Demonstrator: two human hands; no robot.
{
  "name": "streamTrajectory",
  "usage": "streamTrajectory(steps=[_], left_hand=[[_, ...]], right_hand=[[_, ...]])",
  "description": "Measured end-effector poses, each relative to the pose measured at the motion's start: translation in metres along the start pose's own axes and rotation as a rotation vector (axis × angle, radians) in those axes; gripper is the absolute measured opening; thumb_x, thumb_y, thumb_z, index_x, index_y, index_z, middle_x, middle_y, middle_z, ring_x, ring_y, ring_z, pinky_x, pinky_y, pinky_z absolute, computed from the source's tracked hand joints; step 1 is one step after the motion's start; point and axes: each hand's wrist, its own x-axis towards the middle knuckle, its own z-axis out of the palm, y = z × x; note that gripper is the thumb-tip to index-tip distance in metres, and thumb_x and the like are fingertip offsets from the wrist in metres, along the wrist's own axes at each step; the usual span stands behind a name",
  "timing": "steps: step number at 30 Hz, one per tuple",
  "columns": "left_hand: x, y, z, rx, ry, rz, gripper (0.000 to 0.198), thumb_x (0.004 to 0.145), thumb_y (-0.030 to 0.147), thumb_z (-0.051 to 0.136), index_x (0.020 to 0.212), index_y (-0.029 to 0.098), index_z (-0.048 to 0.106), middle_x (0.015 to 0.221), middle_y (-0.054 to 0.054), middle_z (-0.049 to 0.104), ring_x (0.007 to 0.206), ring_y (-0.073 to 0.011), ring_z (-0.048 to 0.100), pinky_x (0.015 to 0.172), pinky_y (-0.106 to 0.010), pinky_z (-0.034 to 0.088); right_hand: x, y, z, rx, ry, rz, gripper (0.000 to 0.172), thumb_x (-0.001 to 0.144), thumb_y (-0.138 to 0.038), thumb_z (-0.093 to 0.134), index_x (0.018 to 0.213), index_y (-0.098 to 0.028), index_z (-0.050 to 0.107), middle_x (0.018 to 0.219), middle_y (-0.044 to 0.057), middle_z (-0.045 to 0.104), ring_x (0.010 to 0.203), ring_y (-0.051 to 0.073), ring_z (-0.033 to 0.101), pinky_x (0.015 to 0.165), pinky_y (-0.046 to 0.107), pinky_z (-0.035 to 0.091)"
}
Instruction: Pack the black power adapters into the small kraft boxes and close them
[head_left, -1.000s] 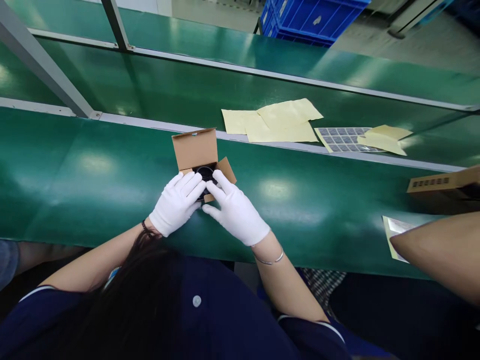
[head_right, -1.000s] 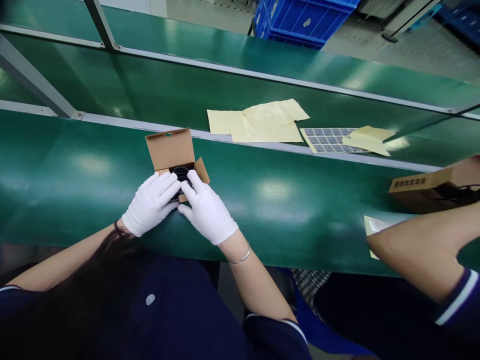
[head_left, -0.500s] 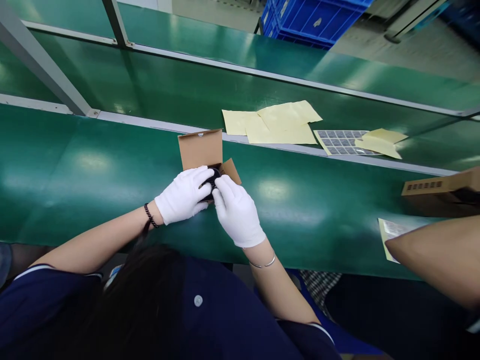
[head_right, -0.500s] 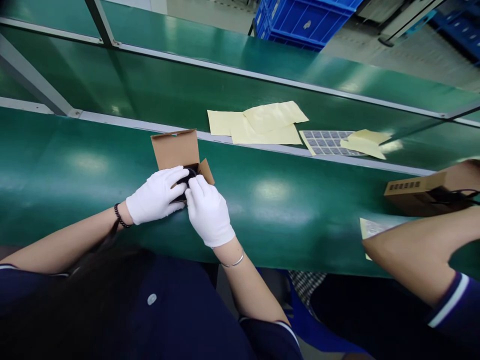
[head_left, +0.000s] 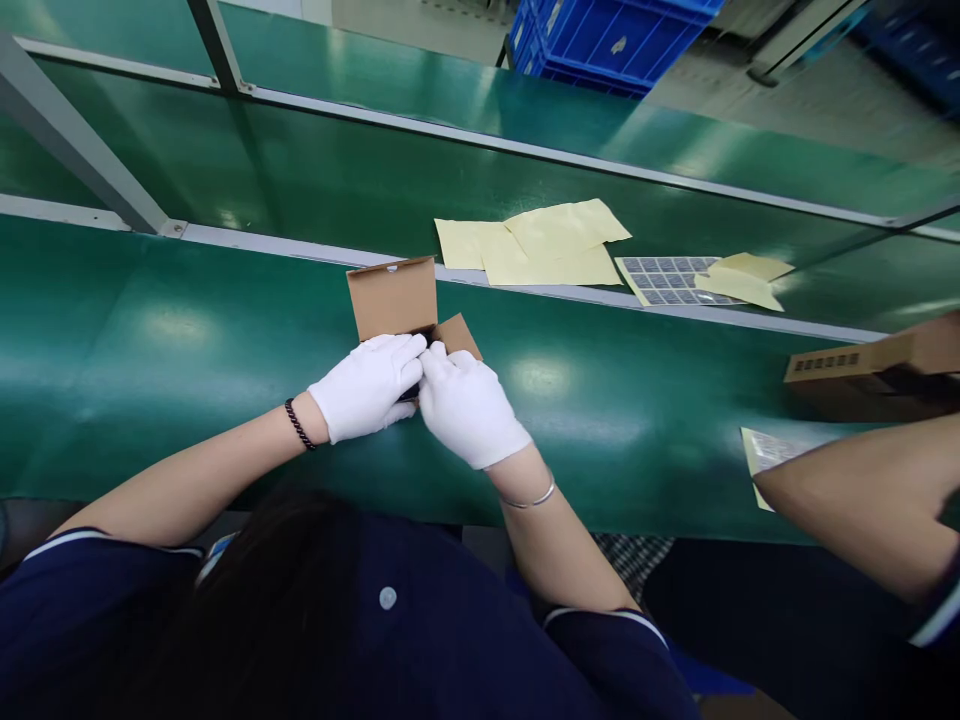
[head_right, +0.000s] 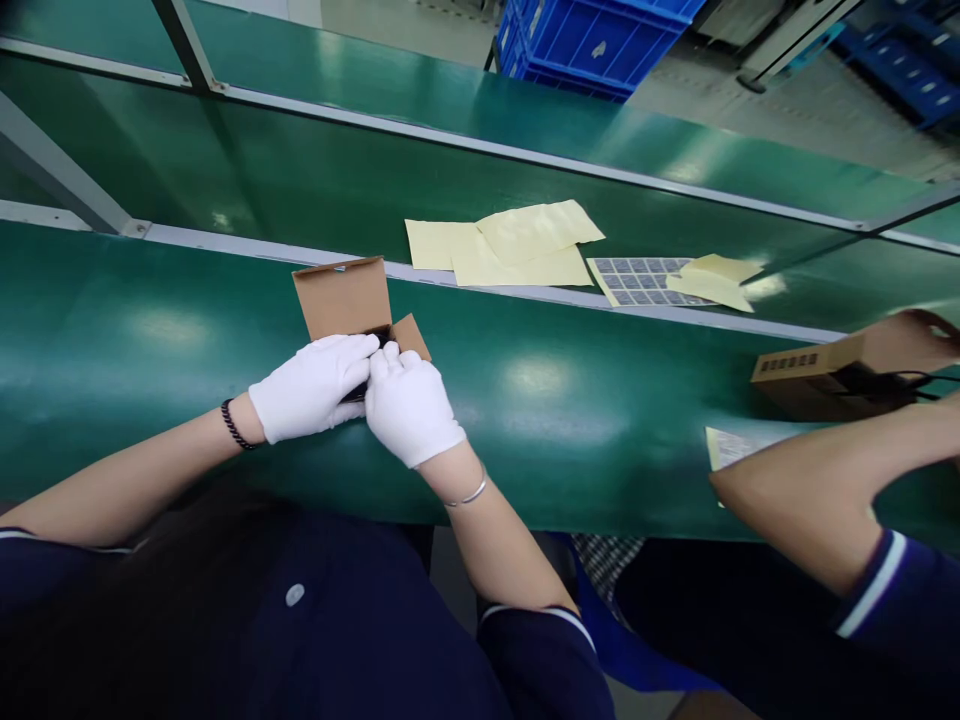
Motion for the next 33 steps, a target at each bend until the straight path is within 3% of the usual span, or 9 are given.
streamTrajectory(steps=[5, 10, 13, 16, 23, 25, 28, 30, 33], left_hand=[[-0.002, 0.001, 0.003, 0.131, -0.017, 0.051, 0.046, 0.093, 0.027, 0.068, 0.138, 0.019, 0.058, 0.136, -0.022, 0.057, 0.119, -0.038, 0.058, 0.097, -0.052, 0.052], [0.003, -0.007, 0.0, 0.127, -0.058, 0.073, 0.049, 0.092, 0.026, 0.069, 0.14, 0.022, 0.059, 0.139, -0.02, 0.057, 0.119, -0.036, 0.059, 0.097, -0.051, 0.052], [0.008, -0.02, -0.005, 0.088, -0.088, 0.138, 0.045, 0.093, 0.026, 0.068, 0.137, 0.026, 0.064, 0.14, -0.017, 0.059, 0.119, -0.0339, 0.059, 0.1, -0.051, 0.052], [0.006, -0.033, -0.003, 0.044, -0.051, 0.197, 0.033, 0.095, 0.027, 0.064, 0.128, 0.027, 0.07, 0.14, -0.015, 0.061, 0.121, -0.0313, 0.06, 0.104, -0.051, 0.051], [-0.044, -0.034, 0.04, -0.045, 0.491, -0.049, 0.021, 0.103, 0.027, 0.054, 0.113, 0.022, 0.072, 0.117, -0.01, 0.075, 0.113, -0.0246, 0.07, 0.096, -0.045, 0.059], [-0.057, -0.033, 0.052, -0.118, 0.645, -0.105, 0.017, 0.1, 0.026, 0.061, 0.115, 0.023, 0.069, 0.123, -0.01, 0.073, 0.115, -0.0229, 0.071, 0.098, -0.042, 0.06], [-0.061, -0.037, 0.06, -0.209, 0.772, -0.225, 0.048, 0.095, 0.034, 0.073, 0.14, 0.025, 0.057, 0.145, -0.015, 0.062, 0.134, -0.0273, 0.063, 0.108, -0.047, 0.057], [-0.056, -0.044, 0.061, -0.234, 0.728, -0.176, 0.061, 0.098, 0.037, 0.069, 0.154, 0.029, 0.046, 0.161, -0.015, 0.049, 0.148, -0.0295, 0.051, 0.116, -0.049, 0.052], [-0.043, -0.052, 0.059, -0.282, 0.619, -0.102, 0.051, 0.106, 0.035, 0.054, 0.157, 0.034, 0.045, 0.165, -0.01, 0.046, 0.15, -0.0256, 0.049, 0.121, -0.045, 0.047]], right_hand=[[-0.001, 0.071, 0.005, 0.726, 0.459, 0.118, 0.043, 0.102, -0.03, 0.04, 0.139, -0.025, 0.061, 0.134, 0.009, 0.071, 0.106, 0.021, 0.071, 0.095, 0.041, 0.057], [0.034, 0.087, 0.034, 1.087, 0.196, 0.073, 0.076, 0.093, -0.049, 0.062, 0.16, -0.025, 0.036, 0.162, 0.016, 0.05, 0.125, 0.024, 0.065, 0.102, 0.044, 0.056], [0.058, 0.064, 0.046, 1.095, 0.119, -0.043, 0.083, 0.093, -0.045, 0.062, 0.164, -0.023, 0.025, 0.167, 0.016, 0.042, 0.143, 0.023, 0.054, 0.114, 0.043, 0.049], [0.072, 0.047, 0.057, 1.152, 0.152, -0.099, 0.078, 0.092, -0.05, 0.058, 0.158, -0.019, 0.031, 0.161, 0.016, 0.049, 0.143, 0.021, 0.054, 0.115, 0.039, 0.048], [0.069, 0.058, 0.079, 1.185, 0.496, -0.087, 0.042, 0.087, -0.063, 0.065, 0.095, -0.022, 0.07, 0.14, 0.015, 0.068, 0.133, 0.027, 0.063, 0.115, 0.047, 0.048], [0.06, 0.066, 0.079, 1.159, 0.508, -0.169, 0.042, 0.093, -0.063, 0.061, 0.099, -0.024, 0.076, 0.148, 0.011, 0.064, 0.138, 0.029, 0.059, 0.12, 0.049, 0.044], [0.046, 0.076, 0.076, 1.022, 0.474, -0.293, 0.053, 0.102, -0.065, 0.045, 0.123, -0.028, 0.076, 0.163, 0.004, 0.05, 0.152, 0.028, 0.045, 0.129, 0.05, 0.033], [0.038, 0.079, 0.076, 0.887, 0.499, -0.362, 0.056, 0.102, -0.067, 0.044, 0.135, -0.03, 0.07, 0.166, 0.003, 0.046, 0.158, 0.029, 0.035, 0.131, 0.054, 0.027], [0.032, 0.077, 0.081, 0.706, 0.62, -0.435, 0.057, 0.096, -0.063, 0.062, 0.144, -0.033, 0.063, 0.16, 0.006, 0.053, 0.158, 0.033, 0.034, 0.128, 0.064, 0.03]])
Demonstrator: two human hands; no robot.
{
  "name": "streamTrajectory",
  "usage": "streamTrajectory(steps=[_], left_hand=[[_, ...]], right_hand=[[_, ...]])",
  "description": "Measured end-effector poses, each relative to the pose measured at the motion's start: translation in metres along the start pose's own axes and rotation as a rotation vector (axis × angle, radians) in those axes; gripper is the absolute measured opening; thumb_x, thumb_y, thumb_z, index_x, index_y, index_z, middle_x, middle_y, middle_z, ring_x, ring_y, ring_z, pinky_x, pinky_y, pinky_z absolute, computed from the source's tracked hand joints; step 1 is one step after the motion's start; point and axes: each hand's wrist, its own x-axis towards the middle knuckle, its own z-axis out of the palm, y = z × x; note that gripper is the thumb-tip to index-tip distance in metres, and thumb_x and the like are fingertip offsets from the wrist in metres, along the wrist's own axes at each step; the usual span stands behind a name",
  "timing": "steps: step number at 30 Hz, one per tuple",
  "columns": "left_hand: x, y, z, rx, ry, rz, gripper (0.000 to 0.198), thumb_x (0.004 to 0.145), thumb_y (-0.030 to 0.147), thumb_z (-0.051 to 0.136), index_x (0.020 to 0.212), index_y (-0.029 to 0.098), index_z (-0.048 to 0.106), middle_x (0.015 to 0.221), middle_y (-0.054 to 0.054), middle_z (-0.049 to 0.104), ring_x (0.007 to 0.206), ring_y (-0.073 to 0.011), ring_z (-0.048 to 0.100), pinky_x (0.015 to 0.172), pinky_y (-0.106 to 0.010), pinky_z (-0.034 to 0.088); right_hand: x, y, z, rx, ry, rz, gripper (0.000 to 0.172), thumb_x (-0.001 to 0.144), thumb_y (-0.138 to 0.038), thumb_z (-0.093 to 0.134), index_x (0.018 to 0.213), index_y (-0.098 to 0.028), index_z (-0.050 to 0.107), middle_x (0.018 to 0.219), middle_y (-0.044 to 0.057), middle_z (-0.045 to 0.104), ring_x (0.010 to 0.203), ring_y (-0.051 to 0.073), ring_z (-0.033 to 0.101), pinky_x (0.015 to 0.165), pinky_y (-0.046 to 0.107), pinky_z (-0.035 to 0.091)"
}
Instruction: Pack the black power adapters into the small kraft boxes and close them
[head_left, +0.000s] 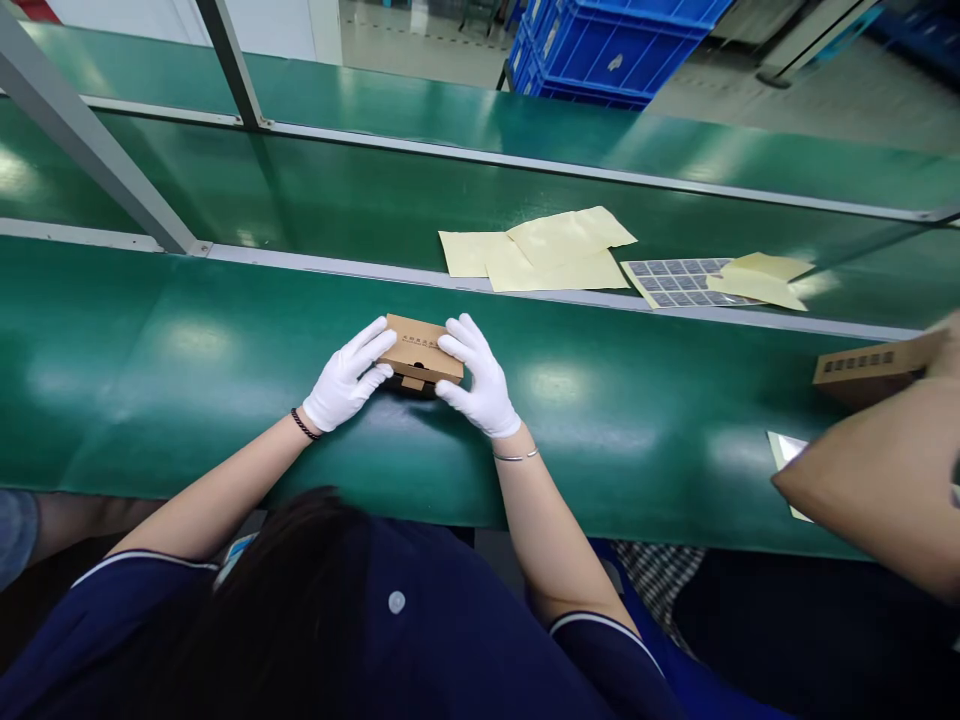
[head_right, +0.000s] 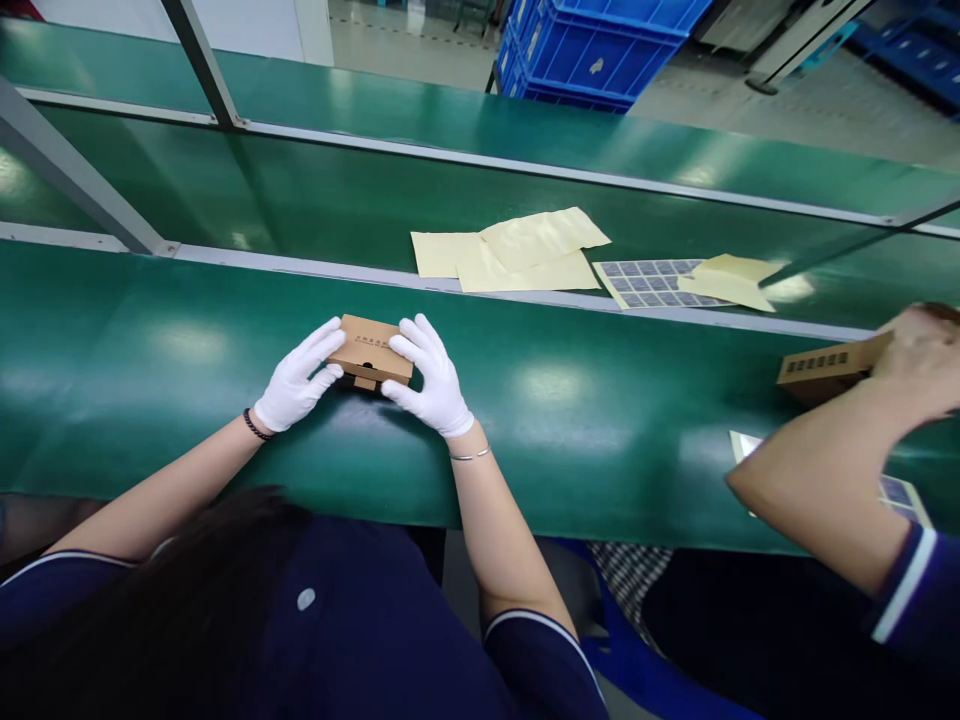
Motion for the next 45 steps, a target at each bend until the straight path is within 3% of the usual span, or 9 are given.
streamTrajectory(steps=[7, 11, 15, 22, 26, 29, 34, 38, 45], left_hand=[[0.003, 0.011, 0.03, -0.242, 0.057, -0.402, 0.096, 0.091, 0.059, 0.072, 0.166, 0.025, 0.022, 0.166, -0.019, 0.042, 0.152, -0.0343, 0.044, 0.124, -0.052, 0.042], [-0.012, 0.026, 0.046, -0.349, 0.171, -0.599, 0.09, 0.09, 0.057, 0.074, 0.161, 0.026, 0.029, 0.168, -0.022, 0.035, 0.151, -0.0348, 0.046, 0.122, -0.054, 0.046], [-0.028, 0.046, 0.04, -0.069, 0.275, -0.537, 0.056, 0.089, 0.049, 0.078, 0.134, 0.023, 0.058, 0.174, -0.016, 0.019, 0.159, -0.0387, 0.029, 0.128, -0.062, 0.033], [-0.029, 0.062, 0.019, 0.114, 0.016, -0.281, 0.023, 0.093, 0.033, 0.074, 0.113, 0.023, 0.072, 0.179, -0.001, -0.008, 0.162, -0.0383, 0.021, 0.126, -0.057, 0.039], [-0.031, 0.051, 0.011, 0.155, 0.032, -0.156, 0.012, 0.094, 0.027, 0.071, 0.105, 0.021, 0.072, 0.179, -0.004, 0.003, 0.16, -0.0367, 0.029, 0.122, -0.056, 0.045], [-0.024, 0.032, 0.005, 0.184, 0.101, -0.021, 0.03, 0.095, 0.026, 0.069, 0.124, 0.022, 0.064, 0.174, -0.013, 0.026, 0.156, -0.0342, 0.039, 0.12, -0.057, 0.047], [0.002, -0.006, -0.006, 0.192, -0.078, 0.166, 0.033, 0.098, 0.028, 0.067, 0.131, 0.029, 0.065, 0.141, -0.006, 0.069, 0.148, -0.0289, 0.051, 0.12, -0.055, 0.048], [0.012, -0.015, -0.008, 0.158, -0.172, 0.114, 0.017, 0.097, 0.032, 0.066, 0.111, 0.03, 0.075, 0.127, -0.004, 0.076, 0.14, -0.0282, 0.059, 0.116, -0.056, 0.054], [0.014, -0.007, -0.006, 0.02, -0.181, -0.006, 0.018, 0.09, 0.039, 0.073, 0.106, 0.03, 0.076, 0.125, -0.006, 0.075, 0.141, -0.0309, 0.058, 0.119, -0.06, 0.05]], right_hand=[[-0.006, -0.006, 0.014, -0.099, 0.119, -0.057, 0.043, 0.101, -0.045, 0.063, 0.142, -0.031, 0.061, 0.149, 0.009, 0.064, 0.151, 0.031, 0.047, 0.122, 0.064, 0.042], [-0.006, -0.007, 0.018, -0.111, 0.17, -0.045, 0.044, 0.104, -0.048, 0.057, 0.144, -0.029, 0.058, 0.147, 0.011, 0.065, 0.148, 0.031, 0.051, 0.121, 0.062, 0.045], [-0.005, -0.009, 0.023, -0.133, 0.205, -0.03, 0.044, 0.105, -0.05, 0.053, 0.143, -0.028, 0.057, 0.142, 0.011, 0.067, 0.145, 0.031, 0.054, 0.119, 0.061, 0.047], [-0.007, -0.012, 0.023, -0.179, 0.209, -0.102, 0.029, 0.104, -0.032, 0.057, 0.132, -0.029, 0.063, 0.135, 0.008, 0.07, 0.143, 0.029, 0.056, 0.118, 0.063, 0.048], [-0.011, -0.013, 0.023, -0.238, 0.217, -0.186, 0.029, 0.102, -0.022, 0.06, 0.129, -0.03, 0.065, 0.13, 0.007, 0.071, 0.141, 0.026, 0.057, 0.117, 0.059, 0.051], [-0.014, -0.01, 0.023, -0.258, 0.219, -0.204, 0.031, 0.102, -0.022, 0.06, 0.131, -0.03, 0.064, 0.13, 0.007, 0.07, 0.141, 0.025, 0.057, 0.118, 0.057, 0.051], [-0.018, -0.005, 0.018, -0.351, 0.077, -0.158, 0.032, 0.101, -0.053, 0.06, 0.122, -0.03, 0.069, 0.128, 0.008, 0.071, 0.134, 0.027, 0.06, 0.115, 0.056, 0.051], [-0.015, -0.013, 0.015, -0.497, -0.058, -0.099, 0.039, 0.098, -0.062, 0.06, 0.11, -0.028, 0.072, 0.122, 0.009, 0.073, 0.124, 0.03, 0.063, 0.104, 0.051, 0.054], [-0.01, -0.023, 0.027, -0.611, -0.114, -0.151, 0.029, 0.102, -0.05, 0.061, 0.12, -0.031, 0.073, 0.126, 0.006, 0.075, 0.128, 0.027, 0.064, 0.118, 0.051, 0.037]])
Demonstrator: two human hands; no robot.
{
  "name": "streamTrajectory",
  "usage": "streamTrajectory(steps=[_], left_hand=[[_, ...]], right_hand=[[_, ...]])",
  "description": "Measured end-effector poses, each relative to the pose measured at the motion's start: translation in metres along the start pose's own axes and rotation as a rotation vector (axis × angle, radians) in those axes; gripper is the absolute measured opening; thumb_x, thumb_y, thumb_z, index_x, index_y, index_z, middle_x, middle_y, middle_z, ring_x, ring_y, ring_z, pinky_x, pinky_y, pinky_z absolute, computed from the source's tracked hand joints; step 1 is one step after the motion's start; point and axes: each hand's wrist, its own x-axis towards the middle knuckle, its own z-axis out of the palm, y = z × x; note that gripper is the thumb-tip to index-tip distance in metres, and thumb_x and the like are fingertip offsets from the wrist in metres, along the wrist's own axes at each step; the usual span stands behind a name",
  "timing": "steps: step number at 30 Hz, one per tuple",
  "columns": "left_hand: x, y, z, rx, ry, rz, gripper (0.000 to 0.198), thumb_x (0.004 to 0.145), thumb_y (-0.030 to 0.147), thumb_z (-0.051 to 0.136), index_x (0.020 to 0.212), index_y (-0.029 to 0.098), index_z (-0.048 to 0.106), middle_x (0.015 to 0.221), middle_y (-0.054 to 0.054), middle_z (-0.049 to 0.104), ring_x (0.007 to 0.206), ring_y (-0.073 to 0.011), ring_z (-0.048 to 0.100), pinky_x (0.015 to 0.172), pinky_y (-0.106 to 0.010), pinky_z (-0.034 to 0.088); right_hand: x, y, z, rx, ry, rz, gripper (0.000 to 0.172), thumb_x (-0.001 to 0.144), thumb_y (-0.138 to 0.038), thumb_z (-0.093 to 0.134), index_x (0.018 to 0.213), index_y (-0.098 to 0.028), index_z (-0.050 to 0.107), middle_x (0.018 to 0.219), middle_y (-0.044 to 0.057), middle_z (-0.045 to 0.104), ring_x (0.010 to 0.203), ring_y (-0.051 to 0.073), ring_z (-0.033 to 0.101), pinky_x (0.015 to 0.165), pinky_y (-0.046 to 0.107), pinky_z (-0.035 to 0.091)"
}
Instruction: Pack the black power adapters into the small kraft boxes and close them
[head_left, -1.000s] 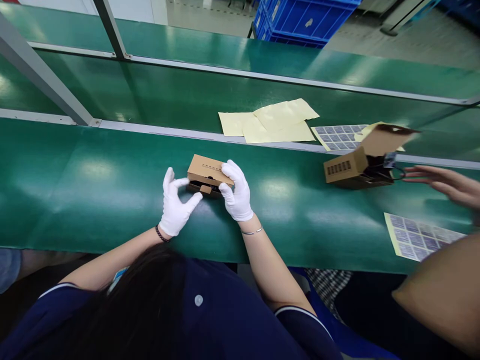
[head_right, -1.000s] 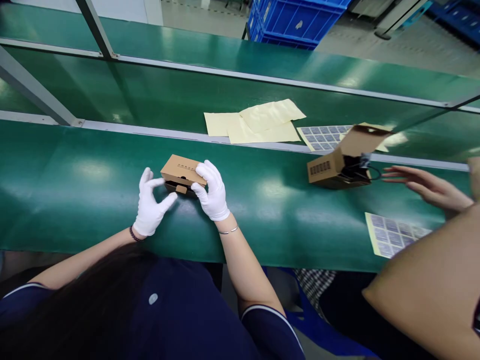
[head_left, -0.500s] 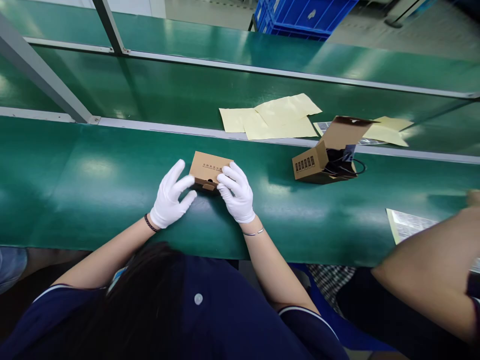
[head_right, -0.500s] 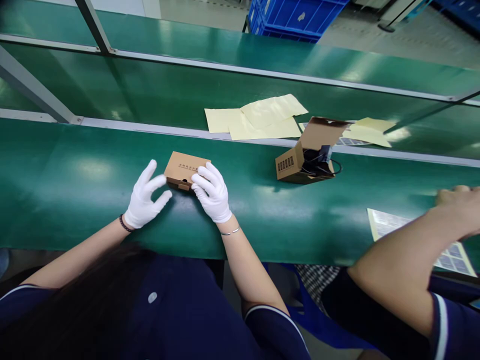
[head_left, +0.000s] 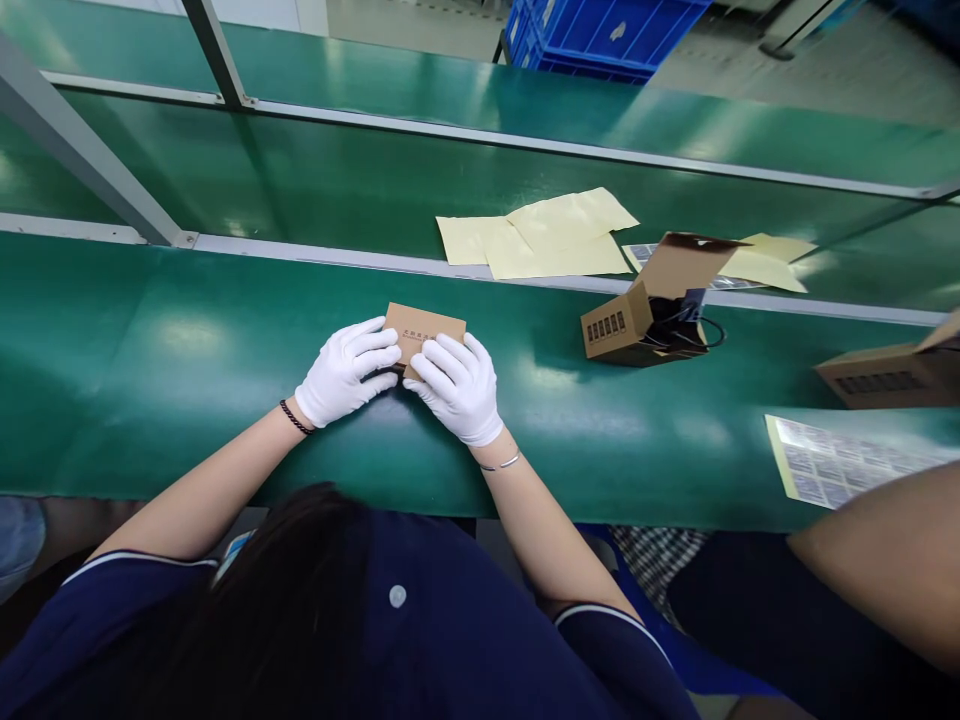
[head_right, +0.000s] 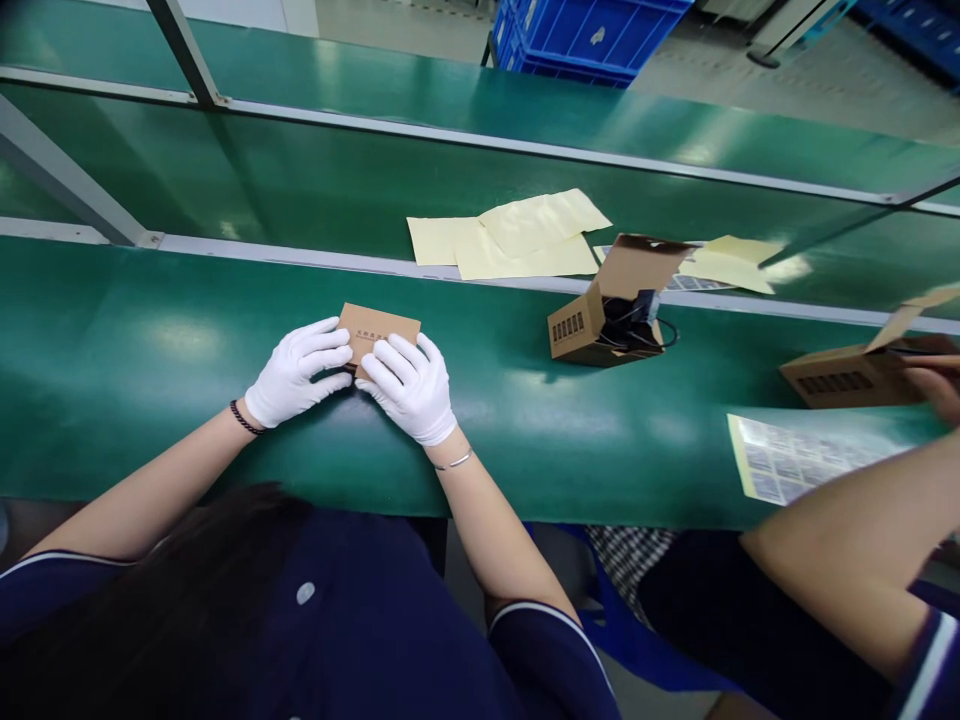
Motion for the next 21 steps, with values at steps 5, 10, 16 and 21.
streamTrajectory(steps=[5, 10, 16, 21], left_hand=[[-0.001, 0.002, 0.0, -0.027, 0.011, 0.001, 0.022, 0.089, 0.043, 0.075, 0.106, 0.03, 0.076, 0.126, -0.005, 0.075, 0.139, -0.0299, 0.06, 0.121, -0.058, 0.048], [-0.001, 0.001, 0.005, -0.01, 0.059, 0.053, 0.022, 0.09, 0.042, 0.075, 0.106, 0.026, 0.075, 0.125, -0.006, 0.076, 0.136, -0.03, 0.063, 0.119, -0.058, 0.051], [-0.004, 0.002, 0.003, 0.016, 0.06, 0.043, 0.021, 0.091, 0.041, 0.072, 0.106, 0.026, 0.074, 0.124, -0.006, 0.075, 0.134, -0.031, 0.064, 0.116, -0.059, 0.052], [0.005, 0.051, 0.008, 0.234, 0.123, 0.048, 0.026, 0.09, 0.035, 0.07, 0.115, 0.027, 0.072, 0.125, -0.009, 0.072, 0.143, -0.0401, 0.052, 0.121, -0.071, 0.036]], right_hand=[[-0.003, -0.001, 0.002, 0.046, -0.003, 0.015, 0.026, 0.103, -0.046, 0.059, 0.119, -0.031, 0.074, 0.125, 0.006, 0.076, 0.129, 0.027, 0.064, 0.121, 0.052, 0.034], [-0.003, -0.004, 0.001, 0.001, 0.059, -0.04, 0.02, 0.103, -0.039, 0.06, 0.115, -0.03, 0.074, 0.122, 0.005, 0.078, 0.127, 0.025, 0.066, 0.121, 0.053, 0.033], [-0.002, -0.015, 0.025, 0.14, 0.277, 0.241, 0.026, 0.101, -0.035, 0.061, 0.126, -0.03, 0.068, 0.119, 0.007, 0.077, 0.121, 0.026, 0.07, 0.121, 0.056, 0.04], [0.001, -0.041, 0.03, 0.385, 0.385, 0.557, 0.072, 0.107, -0.053, 0.043, 0.167, -0.02, 0.021, 0.168, 0.02, 0.037, 0.155, 0.028, 0.04, 0.124, 0.052, 0.042]])
